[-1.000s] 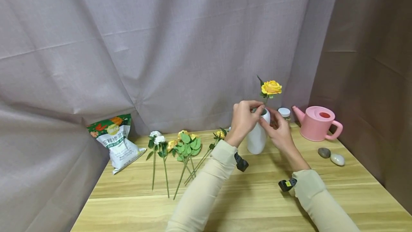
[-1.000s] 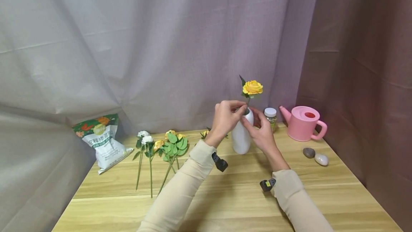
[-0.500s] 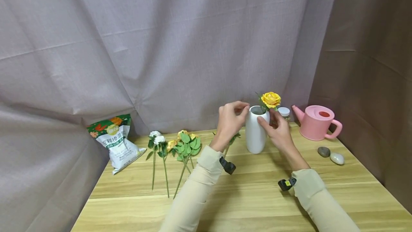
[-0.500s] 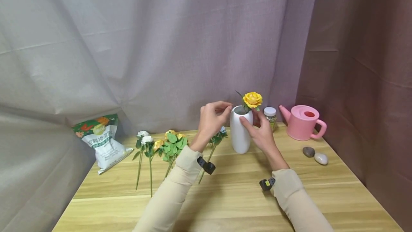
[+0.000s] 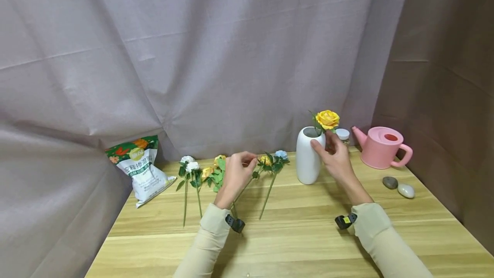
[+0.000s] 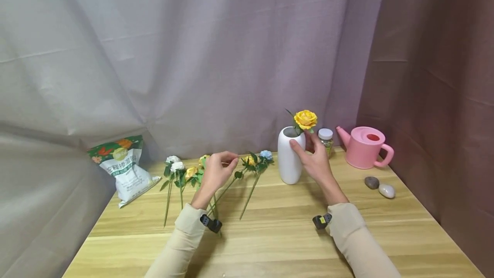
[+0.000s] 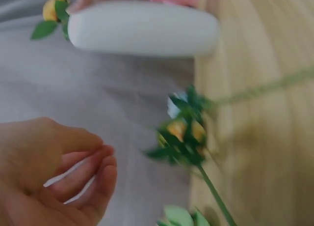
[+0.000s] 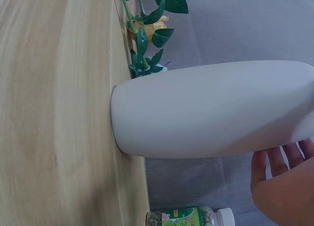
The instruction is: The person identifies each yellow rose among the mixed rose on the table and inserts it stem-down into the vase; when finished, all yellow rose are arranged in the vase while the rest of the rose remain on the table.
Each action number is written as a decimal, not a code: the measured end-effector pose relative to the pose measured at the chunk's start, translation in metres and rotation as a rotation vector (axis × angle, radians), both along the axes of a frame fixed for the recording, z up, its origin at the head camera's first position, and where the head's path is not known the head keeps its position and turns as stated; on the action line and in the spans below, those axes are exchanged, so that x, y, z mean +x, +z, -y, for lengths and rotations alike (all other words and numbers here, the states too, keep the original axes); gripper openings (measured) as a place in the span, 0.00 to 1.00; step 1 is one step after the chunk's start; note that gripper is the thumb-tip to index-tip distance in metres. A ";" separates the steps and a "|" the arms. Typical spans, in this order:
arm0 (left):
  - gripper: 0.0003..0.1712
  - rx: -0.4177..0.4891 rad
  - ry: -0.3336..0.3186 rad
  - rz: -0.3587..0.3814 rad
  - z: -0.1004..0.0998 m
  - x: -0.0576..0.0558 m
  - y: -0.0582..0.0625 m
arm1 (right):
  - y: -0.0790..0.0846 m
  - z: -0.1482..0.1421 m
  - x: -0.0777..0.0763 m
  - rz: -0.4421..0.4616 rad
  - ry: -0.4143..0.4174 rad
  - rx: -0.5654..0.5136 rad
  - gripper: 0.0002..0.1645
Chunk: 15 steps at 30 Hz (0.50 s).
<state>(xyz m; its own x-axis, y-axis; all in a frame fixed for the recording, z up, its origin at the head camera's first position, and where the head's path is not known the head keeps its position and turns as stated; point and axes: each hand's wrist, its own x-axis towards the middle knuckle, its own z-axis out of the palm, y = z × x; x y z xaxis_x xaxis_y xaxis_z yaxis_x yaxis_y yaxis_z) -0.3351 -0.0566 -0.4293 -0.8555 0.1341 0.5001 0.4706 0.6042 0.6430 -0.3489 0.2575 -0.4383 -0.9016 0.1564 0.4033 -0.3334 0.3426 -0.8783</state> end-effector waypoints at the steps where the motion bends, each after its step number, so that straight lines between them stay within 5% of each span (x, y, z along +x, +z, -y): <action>1: 0.06 -0.022 0.008 0.017 0.005 0.000 -0.006 | 0.001 -0.001 0.000 0.003 -0.003 0.001 0.44; 9: 0.06 -0.125 0.009 0.162 0.029 0.007 -0.047 | 0.003 0.001 0.004 0.006 -0.015 -0.010 0.46; 15: 0.08 -0.146 0.010 0.213 0.028 0.009 -0.060 | 0.001 0.003 0.004 -0.016 -0.017 -0.031 0.43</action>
